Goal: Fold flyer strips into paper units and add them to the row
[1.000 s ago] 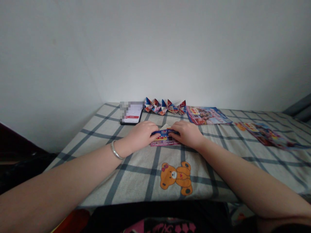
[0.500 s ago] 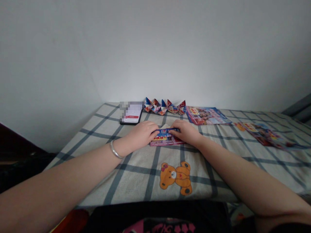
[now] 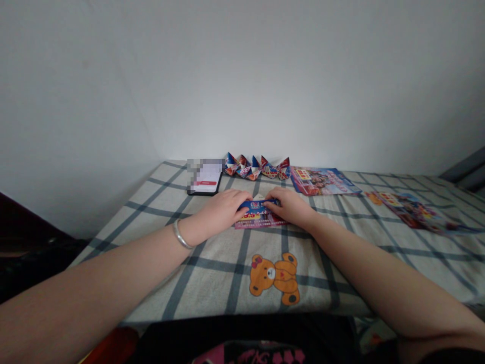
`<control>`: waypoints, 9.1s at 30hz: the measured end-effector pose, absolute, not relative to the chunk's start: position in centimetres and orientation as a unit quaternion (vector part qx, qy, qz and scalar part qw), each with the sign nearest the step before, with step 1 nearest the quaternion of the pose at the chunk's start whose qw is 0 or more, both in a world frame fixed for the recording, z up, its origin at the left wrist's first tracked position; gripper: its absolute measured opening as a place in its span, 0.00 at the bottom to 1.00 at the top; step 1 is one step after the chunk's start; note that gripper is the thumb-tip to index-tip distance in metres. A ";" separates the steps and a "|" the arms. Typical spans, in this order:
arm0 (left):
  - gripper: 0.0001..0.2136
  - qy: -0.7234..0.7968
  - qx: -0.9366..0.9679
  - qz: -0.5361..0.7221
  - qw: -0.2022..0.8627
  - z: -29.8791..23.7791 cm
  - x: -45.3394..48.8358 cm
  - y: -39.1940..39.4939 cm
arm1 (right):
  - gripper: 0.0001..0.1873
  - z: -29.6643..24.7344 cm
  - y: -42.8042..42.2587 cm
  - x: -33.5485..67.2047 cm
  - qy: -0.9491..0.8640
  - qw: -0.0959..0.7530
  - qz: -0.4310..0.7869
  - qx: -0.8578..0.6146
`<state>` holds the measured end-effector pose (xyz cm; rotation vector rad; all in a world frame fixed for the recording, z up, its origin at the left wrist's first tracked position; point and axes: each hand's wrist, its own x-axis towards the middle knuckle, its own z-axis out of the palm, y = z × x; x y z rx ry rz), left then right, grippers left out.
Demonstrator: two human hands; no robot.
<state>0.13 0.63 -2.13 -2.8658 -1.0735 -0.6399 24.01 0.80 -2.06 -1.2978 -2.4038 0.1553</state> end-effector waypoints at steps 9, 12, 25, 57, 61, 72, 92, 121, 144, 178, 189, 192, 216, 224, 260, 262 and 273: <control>0.18 -0.328 -0.926 -0.186 0.027 -1.3 -0.2 -0.6 | 0.05 -0.6 -0.3 26.2 -0.919 0.192 0.141 -0.314; 0.14 -0.310 -0.938 -0.147 0.054 -0.9 -0.3 -0.7 | 0.10 -0.3 -0.9 25.9 -0.930 0.181 0.097 -0.304; 0.13 -0.287 -0.948 -0.125 0.056 -0.6 -0.5 -0.8 | 0.10 0.1 -1.3 25.7 -0.936 0.152 0.059 -0.311; 0.12 -0.328 -0.933 -0.140 0.052 -0.7 -0.1 -0.5 | 0.11 -0.5 -1.2 24.3 -0.892 0.172 0.054 -0.415; 0.09 -0.353 -0.917 -0.178 0.053 -1.5 0.0 0.0 | 0.09 -1.2 -0.8 24.0 -0.857 0.196 0.033 -0.476; 0.07 -0.340 -0.919 -0.196 0.026 -1.8 0.3 0.9 | 0.07 -1.9 0.0 23.1 -0.848 0.192 0.014 -0.495; 0.12 -0.229 -0.953 -0.193 0.051 -2.2 0.2 1.5 | 0.07 -2.0 1.0 23.4 -0.856 0.176 0.028 -0.486; 0.12 -0.276 -0.944 -0.143 0.111 -1.5 0.4 -0.7 | 0.12 -1.1 -1.5 23.6 -0.917 0.155 -0.096 -0.355; 0.11 -0.267 -0.951 -0.133 0.084 -1.5 0.3 -0.5 | 0.15 1.0 -2.8 22.7 -0.867 0.056 -0.104 -0.484; 0.12 -0.257 -0.951 -0.155 0.069 -1.8 0.0 -0.3 | 0.19 2.4 -1.4 26.2 -0.742 -0.063 -0.097 -0.661; 0.13 -0.266 -0.950 -0.146 0.072 -1.6 0.0 -0.4 | 0.19 1.9 -2.4 24.8 -0.813 -0.020 -0.108 -0.572; 0.13 -0.266 -0.951 -0.141 0.071 -1.5 0.1 -0.5 | 0.18 2.1 -2.3 25.0 -0.808 -0.030 -0.105 -0.579; 0.20 -0.269 -0.947 -0.153 0.087 -3.1 -0.1 0.3 | 0.19 -0.5 -1.6 23.5 -0.890 0.122 -0.056 -0.436; 0.14 -0.280 -0.944 -0.151 0.085 -1.7 0.3 -0.3 | 0.19 0.1 -1.7 23.5 -0.878 0.092 -0.059 -0.465; 0.20 -0.348 -0.915 -0.194 0.070 -2.4 -0.4 -0.2 | 0.18 -1.2 -0.1 25.6 -0.842 0.110 -0.094 -0.519; 0.21 -0.342 -0.918 -0.191 0.054 -2.4 -0.5 -0.1 | 0.17 -1.5 0.1 25.8 -0.850 0.130 -0.082 -0.504; 0.22 -0.299 -0.915 -0.269 -0.005 -2.7 -0.5 0.4 | 0.14 -2.4 0.9 26.4 -0.858 0.192 -0.044 -0.475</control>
